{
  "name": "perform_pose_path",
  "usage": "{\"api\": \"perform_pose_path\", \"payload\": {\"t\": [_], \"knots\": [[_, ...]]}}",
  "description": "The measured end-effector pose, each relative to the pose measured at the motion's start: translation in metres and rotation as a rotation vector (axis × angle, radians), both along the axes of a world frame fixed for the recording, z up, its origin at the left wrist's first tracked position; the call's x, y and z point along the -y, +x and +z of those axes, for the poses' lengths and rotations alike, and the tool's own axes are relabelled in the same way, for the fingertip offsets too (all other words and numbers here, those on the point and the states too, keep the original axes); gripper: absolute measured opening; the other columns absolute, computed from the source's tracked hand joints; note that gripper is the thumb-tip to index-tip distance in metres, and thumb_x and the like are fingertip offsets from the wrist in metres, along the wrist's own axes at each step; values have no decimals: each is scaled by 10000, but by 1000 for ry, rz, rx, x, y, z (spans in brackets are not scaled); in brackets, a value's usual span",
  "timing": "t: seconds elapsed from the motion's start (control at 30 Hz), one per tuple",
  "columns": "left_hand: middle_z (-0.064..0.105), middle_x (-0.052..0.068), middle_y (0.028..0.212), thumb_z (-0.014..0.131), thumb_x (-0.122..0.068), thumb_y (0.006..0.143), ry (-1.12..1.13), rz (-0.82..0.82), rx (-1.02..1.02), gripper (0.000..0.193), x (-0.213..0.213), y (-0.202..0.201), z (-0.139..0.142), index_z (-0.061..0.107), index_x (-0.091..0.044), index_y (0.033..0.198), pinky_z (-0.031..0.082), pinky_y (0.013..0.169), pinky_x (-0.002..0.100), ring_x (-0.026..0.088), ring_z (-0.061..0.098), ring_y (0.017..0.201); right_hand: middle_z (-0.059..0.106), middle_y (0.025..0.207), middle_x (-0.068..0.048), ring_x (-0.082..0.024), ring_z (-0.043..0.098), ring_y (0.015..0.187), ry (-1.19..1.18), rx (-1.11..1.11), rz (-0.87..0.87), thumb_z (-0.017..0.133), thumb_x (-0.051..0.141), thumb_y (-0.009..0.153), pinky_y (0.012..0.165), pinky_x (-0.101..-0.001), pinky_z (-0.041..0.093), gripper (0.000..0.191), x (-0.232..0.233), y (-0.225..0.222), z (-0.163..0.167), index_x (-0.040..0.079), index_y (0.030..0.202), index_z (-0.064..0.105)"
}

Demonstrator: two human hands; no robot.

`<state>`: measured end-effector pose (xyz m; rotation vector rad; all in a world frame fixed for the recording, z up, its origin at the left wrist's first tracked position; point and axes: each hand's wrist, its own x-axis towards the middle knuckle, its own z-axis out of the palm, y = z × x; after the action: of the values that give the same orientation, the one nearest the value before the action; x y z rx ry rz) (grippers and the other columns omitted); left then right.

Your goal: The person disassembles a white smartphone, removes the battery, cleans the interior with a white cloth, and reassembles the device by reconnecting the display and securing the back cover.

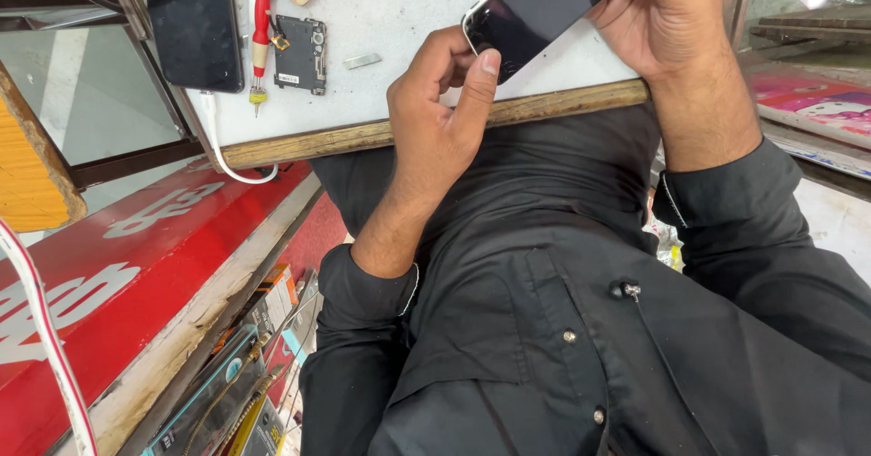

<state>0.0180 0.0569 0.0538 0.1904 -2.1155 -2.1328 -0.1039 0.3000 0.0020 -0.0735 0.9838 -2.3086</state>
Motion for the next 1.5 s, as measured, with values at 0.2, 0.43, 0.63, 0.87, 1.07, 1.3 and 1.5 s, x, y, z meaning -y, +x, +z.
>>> {"api": "perform_pose_path", "payload": {"t": [0.2, 0.43, 0.63, 0.87, 1.07, 1.3, 1.5], "knots": [[731, 59, 1050, 705, -177, 1074, -249, 23, -80, 174, 2, 1, 13, 676, -48, 1188, 602, 780, 234, 112, 728, 866, 720, 1160, -84, -188, 718, 1091, -31, -56, 25, 650, 43, 1147, 987, -351, 591, 102, 5, -1, 6, -6, 1231, 679], [738, 72, 1081, 710, -140, 1096, -290, 68, -168, 209, 8, -1, 15, 679, -75, 1292, 605, 788, 240, 123, 733, 896, 717, 1111, -21, -149, 698, 1149, -74, -129, 61, 690, 50, 1112, 1108, -324, 530, 60, 9, 0, 17, 30, 1168, 697], [738, 75, 1063, 699, -127, 1098, -384, 121, -222, 183, 3, -1, 11, 671, -78, 1273, 602, 774, 240, 139, 747, 900, 709, 1053, -32, -127, 654, 1005, -51, -129, 40, 707, 32, 1130, 936, -269, 504, 34, 8, -1, 15, 16, 1159, 700], [735, 52, 1099, 751, -99, 1057, -548, 185, -283, 222, 6, -5, 12, 667, -72, 1261, 603, 786, 255, 158, 753, 922, 682, 876, -7, -115, 661, 861, -23, -158, 15, 716, 35, 1034, 876, -279, 545, 22, 12, -1, 15, 44, 1017, 705], [721, 50, 1113, 798, -34, 984, -707, 223, -383, 184, 15, -8, 18, 716, -55, 1148, 600, 806, 294, 196, 732, 982, 682, 910, -16, -113, 655, 848, 59, -159, -48, 741, 9, 1019, 876, -258, 547, 47, 11, 0, 12, 39, 999, 710], [711, 66, 1100, 752, -35, 1021, -700, 230, -348, 111, 19, -10, 17, 694, -47, 1115, 599, 820, 307, 232, 731, 984, 697, 936, -37, -139, 669, 888, 97, -210, -44, 735, -1, 1100, 855, -271, 545, 36, 2, 3, -6, 6, 1069, 718], [700, 95, 971, 619, -68, 1107, -435, 130, -175, 53, 35, 4, 30, 632, -32, 1071, 571, 767, 318, 246, 718, 837, 714, 1029, -63, -180, 704, 996, 43, -148, -70, 711, 23, 1121, 913, -297, 549, 37, -6, -1, -21, 4, 1152, 702]]}}
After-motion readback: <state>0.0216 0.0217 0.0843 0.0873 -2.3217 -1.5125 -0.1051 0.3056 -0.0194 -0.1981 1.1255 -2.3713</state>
